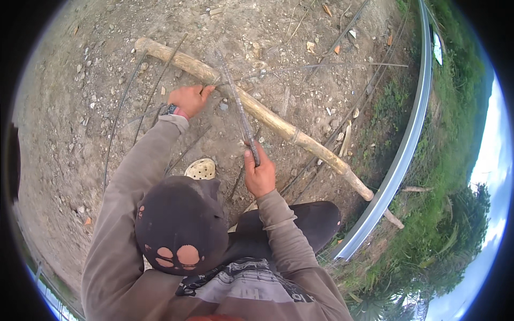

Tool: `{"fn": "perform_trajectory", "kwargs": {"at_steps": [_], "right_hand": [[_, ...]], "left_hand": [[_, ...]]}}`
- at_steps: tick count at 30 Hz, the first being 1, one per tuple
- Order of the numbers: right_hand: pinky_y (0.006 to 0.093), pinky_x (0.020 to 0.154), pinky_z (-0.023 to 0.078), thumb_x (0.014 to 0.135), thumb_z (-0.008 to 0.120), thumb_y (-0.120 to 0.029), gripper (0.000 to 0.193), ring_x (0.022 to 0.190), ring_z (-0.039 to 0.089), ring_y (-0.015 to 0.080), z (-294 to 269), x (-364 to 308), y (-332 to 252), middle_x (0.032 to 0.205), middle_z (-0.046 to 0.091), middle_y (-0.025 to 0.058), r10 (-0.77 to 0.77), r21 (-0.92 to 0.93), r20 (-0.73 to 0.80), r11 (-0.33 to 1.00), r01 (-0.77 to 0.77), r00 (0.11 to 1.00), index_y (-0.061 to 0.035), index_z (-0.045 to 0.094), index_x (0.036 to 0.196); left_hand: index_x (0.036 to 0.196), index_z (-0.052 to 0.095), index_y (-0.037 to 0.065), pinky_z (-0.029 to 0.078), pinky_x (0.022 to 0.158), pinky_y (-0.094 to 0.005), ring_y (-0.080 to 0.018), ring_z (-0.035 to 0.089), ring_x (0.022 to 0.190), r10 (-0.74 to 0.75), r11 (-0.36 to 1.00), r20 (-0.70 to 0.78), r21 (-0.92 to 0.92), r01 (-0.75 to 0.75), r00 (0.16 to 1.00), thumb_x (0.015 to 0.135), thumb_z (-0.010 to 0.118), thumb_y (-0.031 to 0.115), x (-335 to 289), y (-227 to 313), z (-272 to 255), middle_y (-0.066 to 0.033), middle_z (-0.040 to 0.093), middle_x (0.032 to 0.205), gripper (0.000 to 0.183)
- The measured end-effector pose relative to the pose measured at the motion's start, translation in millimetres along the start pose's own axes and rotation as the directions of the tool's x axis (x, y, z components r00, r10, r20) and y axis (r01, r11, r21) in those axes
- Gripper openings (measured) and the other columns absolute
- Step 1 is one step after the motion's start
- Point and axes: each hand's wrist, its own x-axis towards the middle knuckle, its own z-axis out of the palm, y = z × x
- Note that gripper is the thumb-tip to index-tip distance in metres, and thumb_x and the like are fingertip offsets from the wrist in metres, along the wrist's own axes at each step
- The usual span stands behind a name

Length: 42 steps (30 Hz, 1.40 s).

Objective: The person is measuring and bending rebar on a construction site.

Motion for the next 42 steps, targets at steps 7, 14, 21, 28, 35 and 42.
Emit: {"fn": "perform_trajectory", "kwargs": {"at_steps": [7,14,21,28,35,42], "right_hand": [[0.0290,0.063,0.045,0.093,0.050,-0.025,0.029,0.066,0.054,0.0146,5.0,4.2,7.0,0.073,0.059,0.0090,0.089,0.101,-0.031,0.991,-0.086,0.996,-0.0053,0.057,0.112],[0.0281,0.063,0.044,0.093,0.050,-0.023,0.027,0.065,0.052,0.0117,-12.5,-23.2,-2.8,0.071,0.057,0.0067,0.108,0.093,-0.031,0.990,-0.105,0.994,-0.0050,0.057,0.113],[0.0318,0.061,0.046,0.091,0.052,-0.020,0.028,0.063,0.058,0.0207,-23.8,-35.3,-30.7,0.070,0.059,0.0151,0.158,-0.005,0.015,0.987,-0.158,0.987,-0.0031,0.056,0.113],[0.0405,0.069,0.048,0.091,0.051,-0.026,0.032,0.079,0.061,0.0400,18.6,46.9,-3.2,0.088,0.063,0.0222,-0.078,-0.078,-0.076,0.994,0.072,0.994,-0.0027,0.057,0.112],[0.0349,0.069,0.048,0.092,0.050,-0.022,0.028,0.079,0.065,0.0209,-22.7,-35.3,-13.1,0.085,0.063,0.0169,0.068,-0.053,-0.016,0.996,-0.069,0.998,-0.0050,0.057,0.113],[0.0372,0.067,0.047,0.092,0.050,-0.024,0.029,0.075,0.063,0.0329,31.3,42.4,-13.9,0.085,0.064,0.0198,-0.042,-0.030,-0.099,0.999,0.039,0.994,-0.0046,0.057,0.112]], "left_hand": [[0.075,0.065,0.013,0.049,0.061,-0.0444,-0.0319,0.064,0.070,0.009,1.000,0.037,0.009,-0.010,0.999,0.087,0.039,0.059,0.3,11.0,2.4,-0.0121,0.065,0.072,0.054],[0.082,0.067,0.014,0.050,0.067,-0.0442,-0.0312,0.064,0.078,0.003,1.000,0.135,0.023,-0.006,0.991,0.088,0.034,0.060,5.8,13.8,4.1,-0.0124,0.067,0.081,0.057],[0.078,0.064,0.014,0.050,0.061,-0.0428,-0.0298,0.064,0.072,0.004,0.998,0.033,0.061,-0.006,0.999,0.088,0.038,0.058,1.2,11.7,-0.5,-0.0098,0.067,0.075,0.052],[0.073,0.063,0.014,0.048,0.057,-0.0440,-0.0318,0.063,0.067,0.060,0.998,-0.009,0.034,-0.060,0.998,0.088,0.040,0.056,2.5,8.2,12.7,-0.0110,0.064,0.068,0.050],[0.071,0.061,0.014,0.048,0.055,-0.0445,-0.0313,0.063,0.066,0.123,0.992,0.025,0.022,-0.124,0.992,0.088,0.039,0.057,-6.0,6.7,10.9,-0.0105,0.064,0.069,0.051],[0.070,0.060,0.012,0.047,0.055,-0.0449,-0.0323,0.062,0.065,0.066,0.998,-0.033,-0.001,-0.066,0.997,0.088,0.041,0.055,4.8,3.0,12.2,-0.0120,0.064,0.071,0.050]]}}
